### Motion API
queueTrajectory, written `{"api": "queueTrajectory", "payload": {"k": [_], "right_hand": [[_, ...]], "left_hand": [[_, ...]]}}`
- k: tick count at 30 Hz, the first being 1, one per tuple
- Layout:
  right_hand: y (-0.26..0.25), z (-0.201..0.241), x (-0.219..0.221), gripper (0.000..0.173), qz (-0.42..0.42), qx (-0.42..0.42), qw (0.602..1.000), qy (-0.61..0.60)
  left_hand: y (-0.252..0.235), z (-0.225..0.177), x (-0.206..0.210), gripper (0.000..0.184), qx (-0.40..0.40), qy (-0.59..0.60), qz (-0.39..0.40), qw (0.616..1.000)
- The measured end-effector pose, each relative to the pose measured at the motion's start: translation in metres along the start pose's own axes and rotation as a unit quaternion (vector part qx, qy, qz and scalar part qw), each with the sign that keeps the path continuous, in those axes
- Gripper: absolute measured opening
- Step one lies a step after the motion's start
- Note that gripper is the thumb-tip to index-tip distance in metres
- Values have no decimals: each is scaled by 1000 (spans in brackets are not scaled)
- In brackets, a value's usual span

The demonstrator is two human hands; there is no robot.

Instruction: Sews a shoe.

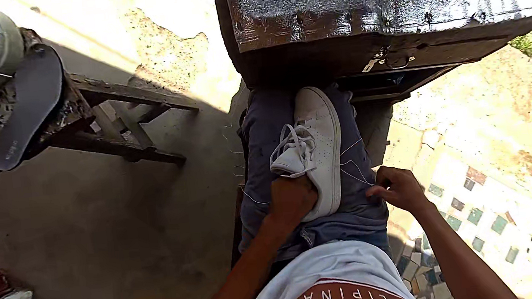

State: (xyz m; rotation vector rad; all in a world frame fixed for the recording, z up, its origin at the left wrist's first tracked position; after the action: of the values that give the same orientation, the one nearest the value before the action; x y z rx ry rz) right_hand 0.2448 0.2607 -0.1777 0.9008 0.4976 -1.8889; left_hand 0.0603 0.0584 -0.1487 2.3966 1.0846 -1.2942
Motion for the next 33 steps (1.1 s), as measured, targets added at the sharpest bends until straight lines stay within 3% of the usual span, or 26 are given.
{"api": "queueTrajectory", "payload": {"k": [4, 7, 10, 12, 14, 15, 17, 18, 19, 21, 23, 25, 27, 28, 30, 31, 33], "right_hand": [[8, 13, 6, 69, -12, -41, 995, -89], [3, 44, -1, 39, -62, -60, 980, -178], [-17, 74, 1, 22, -132, -13, 989, -62], [-29, 84, 16, 23, -94, 39, 995, -9], [-29, 95, 21, 16, -33, 97, 983, -151], [-28, 101, 20, 16, -5, 143, 938, -315], [-17, 99, 13, 16, 30, 255, 777, -576], [-16, 82, 4, 20, 17, 296, 737, -607], [-17, 58, -5, 24, -7, 327, 737, -591], [-19, 23, -11, 22, -24, 332, 784, -523], [-30, 22, -19, 11, -15, 264, 826, -498], [-40, 30, -29, 22, -14, 189, 882, -431], [-50, 39, -30, 23, -61, 127, 966, -215], [-54, 47, -25, 23, -77, 113, 987, -87], [-58, 62, -3, 28, -74, 96, 992, 38], [-59, 66, 9, 30, -54, 90, 994, 40], [-56, 61, 13, 19, -31, 62, 997, -38]], "left_hand": [[3, -1, -2, 24, 6, -88, 43, 995], [3, 1, -1, 23, 15, -80, 22, 996], [3, -1, 1, 21, 26, -81, 3, 996], [4, -4, 2, 18, 44, -94, -8, 995], [5, -6, 5, 14, 52, -104, -3, 993], [3, -5, 6, 12, 49, -106, 3, 993], [6, -4, 7, 12, 48, -108, 2, 993], [4, -3, 7, 12, 56, -108, -17, 992], [3, -3, 8, 13, 60, -104, -26, 992], [3, -1, 8, 15, 49, -81, -14, 995], [0, 0, 7, 18, 37, -57, 23, 997], [1, 4, 2, 22, 36, -45, 56, 997], [1, 9, -1, 27, 8, -54, 110, 992], [1, 9, -3, 29, -12, -68, 133, 989], [2, 6, -4, 30, -22, -102, 117, 988], [3, 4, -3, 29, -20, -116, 98, 988], [4, 4, -4, 29, -24, -117, 89, 989]]}}
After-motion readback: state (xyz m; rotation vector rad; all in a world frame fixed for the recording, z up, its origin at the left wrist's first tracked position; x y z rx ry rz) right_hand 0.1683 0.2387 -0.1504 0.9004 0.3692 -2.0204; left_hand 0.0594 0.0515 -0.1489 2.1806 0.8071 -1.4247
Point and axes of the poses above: each hand's wrist, its own y-axis away from the middle knuckle, its own x-axis out of the palm, z = x × y, the point moved 7 cm from there along -y, towards the middle knuckle, and after that the axes turned 9 degrees about -z, right-handed, at the moved point
